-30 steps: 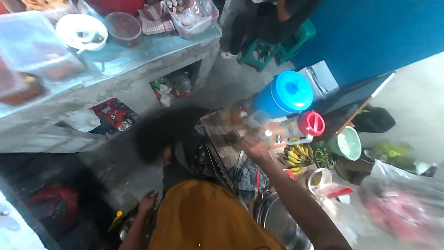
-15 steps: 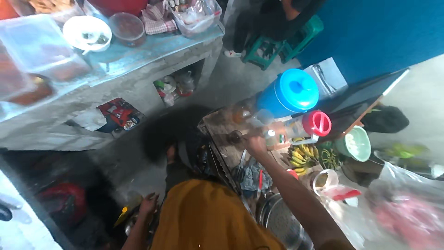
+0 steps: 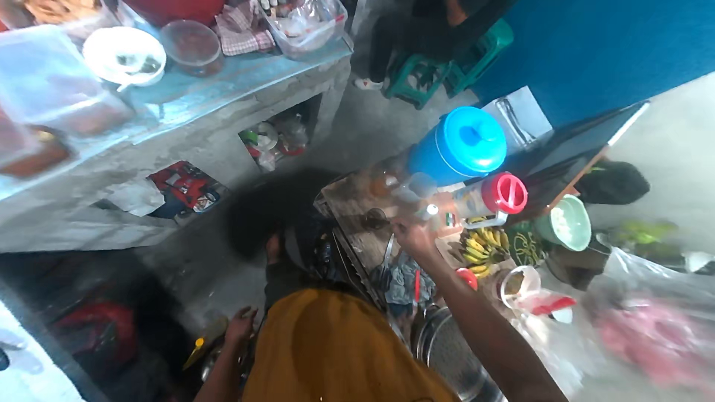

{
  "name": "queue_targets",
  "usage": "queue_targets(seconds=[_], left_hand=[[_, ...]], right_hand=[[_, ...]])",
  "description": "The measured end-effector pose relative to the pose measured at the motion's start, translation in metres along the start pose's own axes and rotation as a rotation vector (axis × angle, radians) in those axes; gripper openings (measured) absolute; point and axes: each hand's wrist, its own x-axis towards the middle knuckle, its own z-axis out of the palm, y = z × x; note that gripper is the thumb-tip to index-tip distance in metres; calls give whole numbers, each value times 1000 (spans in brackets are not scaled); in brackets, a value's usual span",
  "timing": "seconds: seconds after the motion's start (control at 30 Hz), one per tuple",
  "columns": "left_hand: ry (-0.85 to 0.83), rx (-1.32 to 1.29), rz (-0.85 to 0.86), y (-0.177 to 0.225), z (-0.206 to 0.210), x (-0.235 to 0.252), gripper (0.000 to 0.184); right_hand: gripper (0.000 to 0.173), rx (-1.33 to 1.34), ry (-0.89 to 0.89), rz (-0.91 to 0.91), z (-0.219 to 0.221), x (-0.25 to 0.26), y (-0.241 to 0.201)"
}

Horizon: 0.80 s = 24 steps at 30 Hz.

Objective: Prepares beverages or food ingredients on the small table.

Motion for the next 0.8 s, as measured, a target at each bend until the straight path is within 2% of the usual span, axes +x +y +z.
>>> queue_targets(seconds=[0.13,0.27,0.6,0.8], left_hand=[[-15,-15,-3,2,-1,7,49],[-7,-12,7,11,-4,-1,48],[11,9,28,10,-8,-14,47],[16,-6,7,4,-10,-12,46]], right_hand=[[26,-188,33,-206,11,-7,-7],[18,-311,167,-373,39,-5,-6],[16,-359,300,-342,54,11,-2],[19,-244,198,-261,55,5,-6]])
